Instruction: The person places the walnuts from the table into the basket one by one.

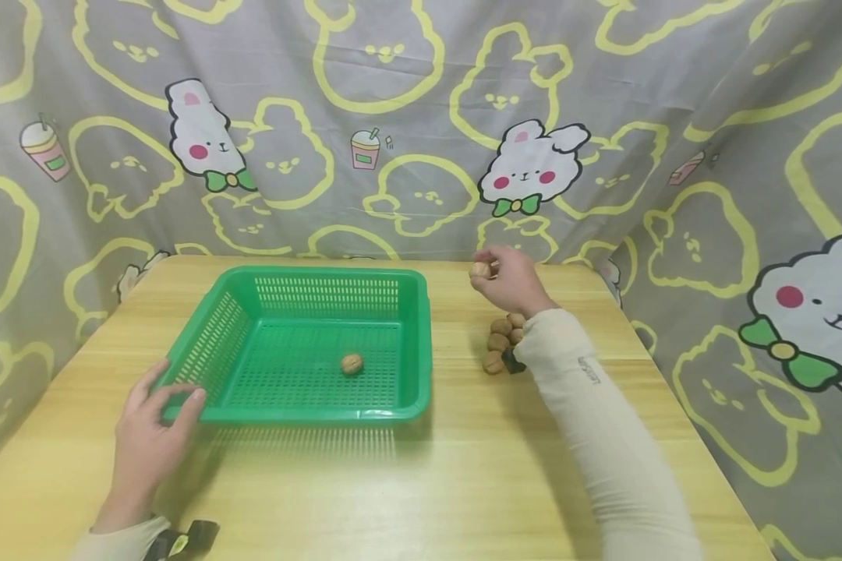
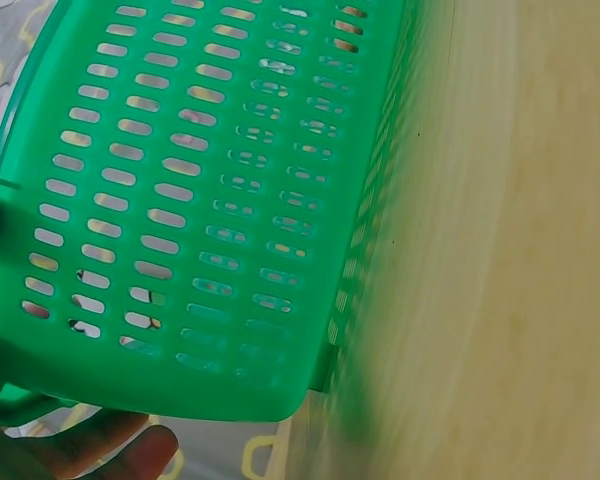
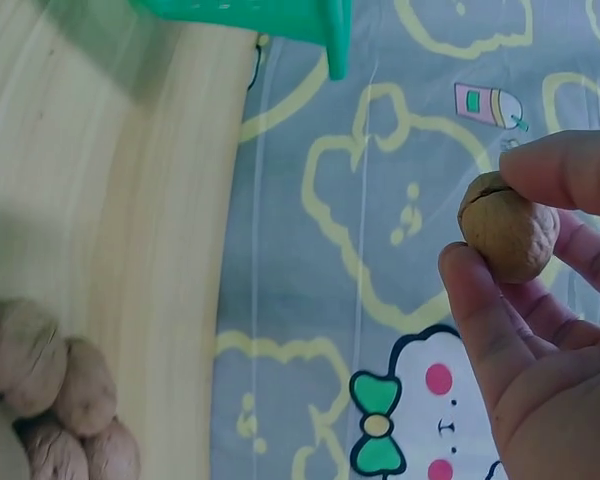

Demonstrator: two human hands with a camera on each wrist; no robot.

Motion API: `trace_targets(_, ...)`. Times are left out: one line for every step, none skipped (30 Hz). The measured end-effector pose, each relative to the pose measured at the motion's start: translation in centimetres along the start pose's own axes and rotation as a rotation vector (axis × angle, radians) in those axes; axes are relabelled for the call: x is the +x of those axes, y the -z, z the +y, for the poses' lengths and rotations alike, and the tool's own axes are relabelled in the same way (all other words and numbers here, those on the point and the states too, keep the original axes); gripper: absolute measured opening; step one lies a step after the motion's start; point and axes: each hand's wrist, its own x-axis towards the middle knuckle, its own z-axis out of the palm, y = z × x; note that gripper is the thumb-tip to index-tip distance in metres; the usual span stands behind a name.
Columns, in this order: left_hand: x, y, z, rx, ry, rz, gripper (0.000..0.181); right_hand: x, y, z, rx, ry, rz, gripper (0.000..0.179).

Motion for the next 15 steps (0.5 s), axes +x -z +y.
trace_targets(0.0,0.0,0.0,0.001,0.003,0.0,0.015,0.1,-0.1,-0.2,0.005,0.006,0.002,0.035)
trace_targets(0.0,0.0,0.1,0.003,0.005,0.001,0.015,0.2,-0.2,-0.4,0.008,0.011,0.005,0.034)
trace_targets(0.0,-0.1,0.1,0.003,0.007,0.001,0.016,0.4,-0.3,-0.6,0.013,0.019,0.007,0.034)
trace_targets(0.0,-0.1,0.2,0.006,0.009,0.001,0.016,0.5,-0.4,-0.7,0.018,0.025,0.007,0.034)
trace_targets(0.0,0.0,0.2,0.008,0.012,0.001,0.016,0.6,-0.5,-0.9,0.021,0.03,0.006,0.034)
trace_targets(0.0,0.0,0.2,0.01,0.015,0.0,0.017,0.6,-0.6,-1.1,0.026,0.032,0.004,0.034)
trace_targets(-0.1,0.0,0.2,0.013,0.021,-0.001,0.017,0.7,-0.7,-1.3,0.029,0.033,0.0,0.035)
trace_targets(-0.1,0.0,0.2,0.016,0.026,-0.003,0.018,0.8,-0.8,-1.4,0.029,0.035,-0.003,0.035)
trace_targets(-0.1,0.0,0.2,0.018,0.03,-0.005,0.018,0.9,-0.9,-1.6,0.029,0.037,-0.007,0.035)
trace_targets(-0.2,-0.1,0.1,0.02,0.034,-0.006,0.018,1.0,-1.0,-1.7,0.025,0.038,-0.01,0.034)
trace_targets(-0.2,-0.1,0.1,0.021,0.036,-0.006,0.019,1.1,-1.1,-1.9,0.024,0.04,-0.012,0.034)
trace_targets(-0.2,-0.1,0.1,0.021,0.037,-0.006,0.019,1.2,-1.2,-2.1,0.023,0.045,-0.012,0.034)
trace_targets(-0.1,-0.1,0.1,0.022,0.037,-0.005,0.019,1.3,-1.3,-2.3,0.023,0.051,-0.012,0.034)
trace_targets(-0.1,-0.1,0.1,0.021,0.035,-0.003,0.019,1.3,-1.4,-2.5,0.024,0.055,-0.011,0.033)
trace_targets(0.0,-0.1,0.1,0.02,0.033,0.001,0.019,1.4,-1.5,-2.7,0.028,0.059,-0.013,0.033)
